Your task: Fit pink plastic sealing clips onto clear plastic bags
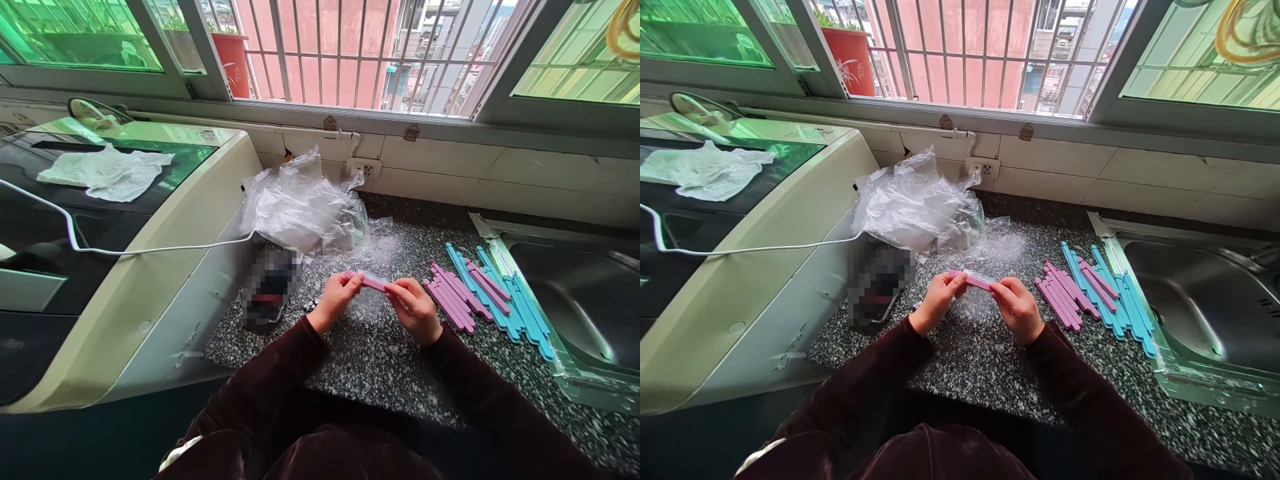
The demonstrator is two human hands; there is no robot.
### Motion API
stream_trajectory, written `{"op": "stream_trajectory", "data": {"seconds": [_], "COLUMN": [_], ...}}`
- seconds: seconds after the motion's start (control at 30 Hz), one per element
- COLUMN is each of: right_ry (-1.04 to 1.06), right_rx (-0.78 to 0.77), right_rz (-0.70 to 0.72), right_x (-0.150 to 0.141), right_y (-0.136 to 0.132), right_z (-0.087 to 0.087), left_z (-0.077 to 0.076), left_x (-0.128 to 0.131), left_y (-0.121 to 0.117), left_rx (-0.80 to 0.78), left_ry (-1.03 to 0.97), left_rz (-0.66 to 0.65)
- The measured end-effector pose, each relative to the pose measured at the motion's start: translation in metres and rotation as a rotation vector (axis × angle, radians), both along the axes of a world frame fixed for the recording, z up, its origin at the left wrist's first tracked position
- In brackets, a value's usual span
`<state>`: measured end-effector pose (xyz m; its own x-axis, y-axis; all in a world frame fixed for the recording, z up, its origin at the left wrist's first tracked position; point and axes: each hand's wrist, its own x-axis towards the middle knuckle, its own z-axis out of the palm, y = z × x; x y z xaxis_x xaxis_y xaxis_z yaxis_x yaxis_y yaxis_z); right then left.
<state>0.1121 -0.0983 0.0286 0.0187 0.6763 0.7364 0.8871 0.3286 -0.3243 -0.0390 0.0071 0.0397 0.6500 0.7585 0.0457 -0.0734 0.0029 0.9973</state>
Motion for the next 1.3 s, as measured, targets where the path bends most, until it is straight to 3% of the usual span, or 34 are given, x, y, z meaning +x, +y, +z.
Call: {"op": "stream_trajectory", "data": {"seconds": [0.1, 0.2, 0.37, 0.43, 0.6, 1.07, 1.2, 1.3], "right_ry": [0.056, 0.263, 0.612, 0.687, 0.746, 0.741, 0.750, 0.768], "right_rx": [-0.017, -0.078, -0.471, -0.544, -0.523, -0.536, -0.526, -0.494], "right_rz": [0.005, -0.031, 0.033, 0.059, 0.046, -0.016, -0.004, -0.006], "right_x": [-0.001, 0.000, 0.002, 0.001, -0.002, -0.004, -0.004, -0.001], "right_y": [-0.001, -0.002, -0.001, 0.000, 0.000, 0.000, -0.001, -0.001], "right_z": [0.000, 0.000, 0.004, 0.006, 0.008, 0.010, 0.010, 0.010], "left_z": [0.001, 0.002, 0.004, 0.005, 0.004, -0.001, 0.001, 0.001], "left_x": [0.000, -0.001, -0.004, -0.004, -0.003, -0.002, -0.002, -0.002], "left_y": [0.001, 0.002, 0.004, 0.006, 0.009, 0.011, 0.011, 0.012], "left_rx": [0.012, 0.045, 0.140, 0.201, 0.253, 0.289, 0.238, 0.156], "left_ry": [0.010, 0.003, 0.011, 0.013, -0.011, -0.036, -0.018, 0.046], "left_rz": [0.012, -0.017, -0.097, -0.088, 0.003, -0.018, -0.027, -0.105]}}
